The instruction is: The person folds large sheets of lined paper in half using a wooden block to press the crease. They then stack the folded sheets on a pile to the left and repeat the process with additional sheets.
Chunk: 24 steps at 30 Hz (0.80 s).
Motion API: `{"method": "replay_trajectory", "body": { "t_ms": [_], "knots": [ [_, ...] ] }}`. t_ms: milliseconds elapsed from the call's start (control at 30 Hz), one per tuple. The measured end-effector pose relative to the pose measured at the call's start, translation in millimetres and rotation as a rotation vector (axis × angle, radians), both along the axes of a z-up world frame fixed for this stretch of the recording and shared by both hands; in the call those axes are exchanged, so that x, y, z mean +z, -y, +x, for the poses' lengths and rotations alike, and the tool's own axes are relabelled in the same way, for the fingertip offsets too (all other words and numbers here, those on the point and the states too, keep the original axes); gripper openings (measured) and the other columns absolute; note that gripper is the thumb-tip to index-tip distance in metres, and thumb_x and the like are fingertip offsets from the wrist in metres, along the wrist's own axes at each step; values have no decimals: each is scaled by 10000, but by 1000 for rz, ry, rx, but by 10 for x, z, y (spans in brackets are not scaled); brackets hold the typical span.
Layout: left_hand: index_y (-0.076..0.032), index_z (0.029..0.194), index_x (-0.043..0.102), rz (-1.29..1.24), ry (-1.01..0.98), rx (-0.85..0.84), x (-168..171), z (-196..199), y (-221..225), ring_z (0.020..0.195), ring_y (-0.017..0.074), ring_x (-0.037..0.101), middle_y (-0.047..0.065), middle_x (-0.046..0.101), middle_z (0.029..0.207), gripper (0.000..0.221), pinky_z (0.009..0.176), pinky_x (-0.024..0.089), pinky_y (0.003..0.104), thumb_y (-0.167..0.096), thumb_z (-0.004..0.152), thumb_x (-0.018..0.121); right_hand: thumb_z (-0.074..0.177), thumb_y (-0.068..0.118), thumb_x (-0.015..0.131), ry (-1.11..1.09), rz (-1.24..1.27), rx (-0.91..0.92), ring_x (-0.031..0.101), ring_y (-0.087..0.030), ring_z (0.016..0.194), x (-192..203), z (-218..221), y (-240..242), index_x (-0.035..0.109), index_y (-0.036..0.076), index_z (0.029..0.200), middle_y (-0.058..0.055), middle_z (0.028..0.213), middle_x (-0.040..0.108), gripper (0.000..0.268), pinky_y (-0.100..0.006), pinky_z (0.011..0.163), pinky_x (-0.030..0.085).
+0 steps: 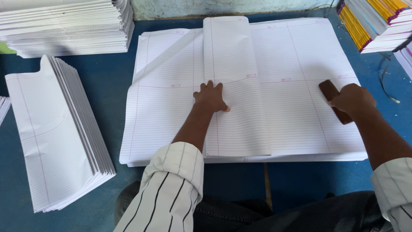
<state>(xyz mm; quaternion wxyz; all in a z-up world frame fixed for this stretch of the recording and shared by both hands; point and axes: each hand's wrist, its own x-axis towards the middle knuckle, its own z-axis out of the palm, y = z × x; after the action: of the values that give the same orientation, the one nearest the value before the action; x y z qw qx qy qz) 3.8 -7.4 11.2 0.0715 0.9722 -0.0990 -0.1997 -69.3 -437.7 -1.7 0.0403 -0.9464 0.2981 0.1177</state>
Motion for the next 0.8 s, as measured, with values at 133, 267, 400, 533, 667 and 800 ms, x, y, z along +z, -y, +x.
{"method": "replay_trajectory", "body": {
  "t_ms": [133, 267, 400, 533, 667, 800],
  "knots": [
    [-254, 1569, 345, 0, -12, 1, 24, 11, 9, 1510, 362, 242, 129, 265, 1646, 1053, 1120, 375, 635, -516, 709, 893, 919, 273, 747, -12, 1, 117, 803, -326, 817, 131, 54, -284, 772, 60, 1153, -186, 937, 752, 318, -460, 717, 642],
    [-248, 1565, 374, -3, -38, 12, 48, 17, 32, 1516, 353, 253, 121, 306, 1639, 1029, 1133, 367, 640, -507, 710, 886, 991, 265, 685, 142, 86, 245, 776, -337, 811, 234, 68, -718, 758, 80, 1175, -175, 917, 752, 272, -470, 771, 610],
    [-239, 1569, 379, 28, -40, -11, 56, 31, 34, 1533, 345, 238, 128, 302, 1647, 1022, 1180, 276, 671, -510, 722, 883, 975, 190, 658, 339, 236, 402, 703, -311, 954, 387, 121, -1198, 715, 119, 1253, -151, 1029, 740, 292, -471, 886, 549],
    [-259, 1578, 327, 17, -65, 1, 26, 36, 32, 1555, 307, 173, 124, 219, 1672, 1041, 1196, 199, 707, -511, 731, 876, 1007, 170, 571, 284, 324, 463, 676, -306, 1028, 529, 183, -1617, 586, 247, 1457, -158, 1119, 687, 457, -447, 931, 533],
    [-276, 1591, 284, 10, -81, 6, -7, 59, 37, 1569, 292, 135, 113, 175, 1686, 1066, 1193, 205, 707, -512, 732, 871, 988, 213, 608, 290, 366, 587, 633, -296, 1054, 580, 177, -1858, 573, 266, 1470, -149, 1158, 625, 487, -429, 948, 510],
    [-271, 1594, 294, -10, -73, 3, -42, 79, 20, 1571, 307, 141, 122, 175, 1691, 1083, 1183, 231, 706, -509, 716, 883, 930, 279, 693, 216, 387, 612, 610, -258, 1090, 571, 165, -1944, 626, 287, 1404, -111, 1189, 614, 478, -404, 977, 503]
  ]
}}
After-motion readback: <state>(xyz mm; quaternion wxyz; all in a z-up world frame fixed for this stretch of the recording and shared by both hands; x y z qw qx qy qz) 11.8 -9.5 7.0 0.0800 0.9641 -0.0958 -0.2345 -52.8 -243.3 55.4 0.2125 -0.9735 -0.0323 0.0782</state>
